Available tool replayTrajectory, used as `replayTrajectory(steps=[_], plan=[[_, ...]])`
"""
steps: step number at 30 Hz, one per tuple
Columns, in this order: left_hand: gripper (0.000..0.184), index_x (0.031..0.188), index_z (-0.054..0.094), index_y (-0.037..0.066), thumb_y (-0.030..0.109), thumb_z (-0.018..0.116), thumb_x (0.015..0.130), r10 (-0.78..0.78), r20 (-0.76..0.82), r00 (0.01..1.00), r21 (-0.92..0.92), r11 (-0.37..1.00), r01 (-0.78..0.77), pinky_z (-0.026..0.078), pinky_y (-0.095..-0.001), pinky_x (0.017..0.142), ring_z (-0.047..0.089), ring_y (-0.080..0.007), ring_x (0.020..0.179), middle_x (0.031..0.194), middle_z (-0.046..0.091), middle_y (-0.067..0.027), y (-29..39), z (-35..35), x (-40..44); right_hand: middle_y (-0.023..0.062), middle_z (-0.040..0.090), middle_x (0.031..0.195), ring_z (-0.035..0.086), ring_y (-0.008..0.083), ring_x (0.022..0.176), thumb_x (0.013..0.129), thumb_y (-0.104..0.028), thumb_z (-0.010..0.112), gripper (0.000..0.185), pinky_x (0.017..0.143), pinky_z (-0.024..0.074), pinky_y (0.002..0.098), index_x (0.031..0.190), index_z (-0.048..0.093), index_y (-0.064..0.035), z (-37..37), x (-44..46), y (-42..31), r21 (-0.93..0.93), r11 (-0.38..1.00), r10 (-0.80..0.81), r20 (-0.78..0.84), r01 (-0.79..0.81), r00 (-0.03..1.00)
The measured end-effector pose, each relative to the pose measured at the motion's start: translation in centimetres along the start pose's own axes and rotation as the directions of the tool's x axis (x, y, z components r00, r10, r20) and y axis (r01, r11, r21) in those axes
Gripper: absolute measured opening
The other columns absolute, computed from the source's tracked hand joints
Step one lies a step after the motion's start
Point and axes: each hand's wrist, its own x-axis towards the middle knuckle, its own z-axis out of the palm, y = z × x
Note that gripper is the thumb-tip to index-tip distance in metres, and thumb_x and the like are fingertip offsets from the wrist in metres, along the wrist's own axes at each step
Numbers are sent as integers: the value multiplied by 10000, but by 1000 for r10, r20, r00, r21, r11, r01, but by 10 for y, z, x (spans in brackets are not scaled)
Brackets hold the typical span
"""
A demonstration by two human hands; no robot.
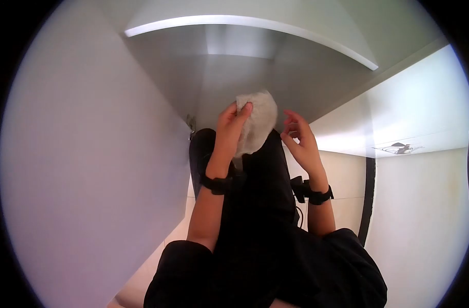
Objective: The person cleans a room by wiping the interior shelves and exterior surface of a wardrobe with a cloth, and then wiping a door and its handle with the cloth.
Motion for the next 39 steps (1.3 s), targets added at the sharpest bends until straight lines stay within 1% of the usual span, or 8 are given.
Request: replayTrajectory(steps=[4, 13, 19, 22, 24, 31, 33, 39], plan=[[306, 1085, 606, 2, 265, 573, 932, -8, 16, 1000, -125, 992, 9, 470, -238, 760, 594, -95, 861, 975, 643, -36, 13, -2, -5, 99, 544, 1235, 577, 121, 915, 882, -218, 621, 504, 745, 455, 246, 1316, 442, -34, 3, 3, 11, 165, 964, 216, -34, -207, 976], [284, 1104, 595, 7, 241, 539, 953, 35, -1, 999, -151, 988, -34, 453, -253, 819, 572, -104, 924, 997, 631, -29, 27, -2, -10, 113, 605, 1144, 547, 175, 1059, 911, -336, 585, 485, 932, 403, 281, 1216, 530, 37, 10, 10, -4, 404, 757, 450, 246, -513, 858], [291, 1057, 609, 2, 264, 545, 951, -44, -173, 984, -12, 999, 43, 428, -234, 795, 540, -84, 887, 976, 616, -13, 0, -21, -11, 38, 627, 984, 556, 115, 921, 897, -243, 625, 302, 848, 412, 243, 1057, 612, 13, 17, 12, 31, 569, 765, 375, -11, -302, 927], [306, 1014, 620, -2, 287, 554, 943, 10, -254, 967, 267, 962, 60, 417, -245, 764, 518, -92, 838, 980, 617, -41, -28, -51, -8, 10, 618, 895, 539, 92, 857, 893, -232, 635, 254, 792, 408, 222, 984, 632, 4, 15, 10, 34, 459, 839, 368, -82, -293, 926], [311, 984, 618, -13, 288, 558, 935, 298, -256, 920, 758, 652, 0, 405, -262, 730, 487, -122, 772, 905, 601, -54, -41, -64, -7, 1, 611, 862, 529, 84, 836, 893, -235, 636, 244, 771, 405, 216, 957, 637, 1, 16, 7, 35, 409, 861, 363, -74, -304, 929], [281, 985, 597, -29, 241, 530, 945, 149, -252, 956, 524, 852, 6, 395, -272, 716, 458, -151, 739, 832, 552, -61, -38, -68, -13, -11, 610, 881, 523, 75, 840, 911, -222, 610, 237, 777, 404, 216, 1008, 631, -7, 24, 11, 43, 398, 877, 319, -64, -269, 946], [400, 1224, 566, 30, 325, 511, 961, 176, -202, 963, 614, 789, -16, 423, -289, 910, 542, -168, 1034, 1163, 579, -68, -36, -68, -14, -11, 610, 892, 522, 75, 852, 912, -221, 608, 238, 786, 401, 215, 1019, 630, -9, 23, 11, 41, 446, 855, 331, -79, -263, 940], [434, 1288, 502, 5, 289, 525, 959, -30, -221, 975, 302, 948, 97, 424, -286, 912, 535, -149, 1039, 1171, 566, -64, -22, -64, -14, -4, 611, 922, 531, 91, 892, 909, -185, 593, 207, 821, 392, 222, 1029, 622, -18, 29, 10, 50, 576, 735, 420, 28, -358, 907]])
